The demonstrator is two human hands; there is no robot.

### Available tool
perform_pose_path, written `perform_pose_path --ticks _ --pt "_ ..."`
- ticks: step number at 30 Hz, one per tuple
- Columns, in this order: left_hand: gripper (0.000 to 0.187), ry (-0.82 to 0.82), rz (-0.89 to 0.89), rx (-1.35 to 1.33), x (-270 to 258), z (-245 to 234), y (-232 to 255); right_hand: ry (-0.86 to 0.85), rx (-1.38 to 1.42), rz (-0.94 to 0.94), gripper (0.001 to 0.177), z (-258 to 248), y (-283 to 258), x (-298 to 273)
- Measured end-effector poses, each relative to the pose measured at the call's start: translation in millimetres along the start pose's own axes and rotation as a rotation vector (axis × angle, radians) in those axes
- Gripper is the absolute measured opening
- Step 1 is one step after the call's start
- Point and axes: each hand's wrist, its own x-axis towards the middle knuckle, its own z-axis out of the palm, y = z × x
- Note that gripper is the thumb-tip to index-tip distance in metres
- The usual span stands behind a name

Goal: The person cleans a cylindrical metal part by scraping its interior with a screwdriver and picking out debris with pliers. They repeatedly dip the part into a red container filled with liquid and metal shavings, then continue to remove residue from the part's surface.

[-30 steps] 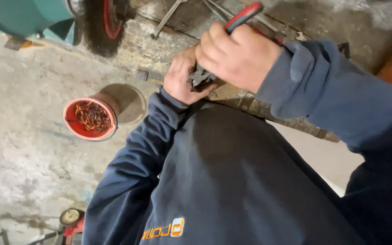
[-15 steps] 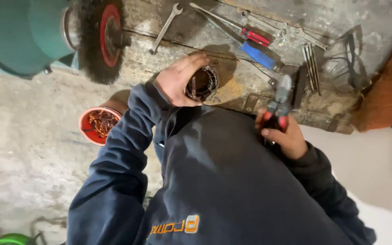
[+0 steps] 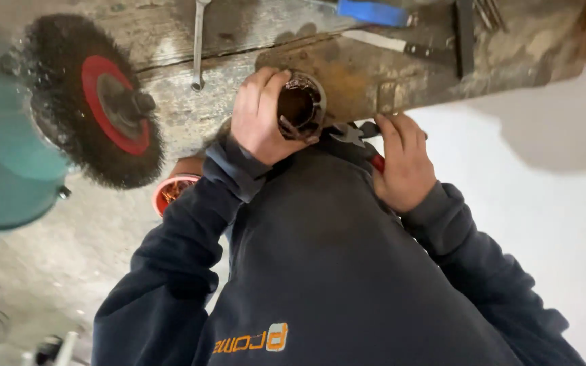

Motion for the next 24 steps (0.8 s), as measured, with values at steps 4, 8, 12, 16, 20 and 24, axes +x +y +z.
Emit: perform_pose_path --ticks 4,8,12,16,20,24 --pt "0.106 -0.115 0.087 -0.051 14 -6 -18 0.015 -0.05 0.134 0.075 12 -27 1" --pt "0.114 -0.188 0.127 -0.13 7 2 -29 0.059 -0.155 0.135 0.074 16 -49 4" --pt "0.115 -0.131 0.168 -0.11 -1 23 -39 0.074 -0.268 0.162 0.058 10 -57 9" --pt "0.112 -0.101 0.165 -0.106 0 23 -36 -0.058 -0.299 0.207 0.044 -2 -50 13" --pt "0.106 -0.075 0.151 -0.151 13 16 -27 -0.153 -0.268 0.107 0.044 -14 -32 21" --pt "0.099 -0.139 0.188 -0.165 9 0 -17 -0.602 -0.257 0.293 0.031 -23 -15 29"
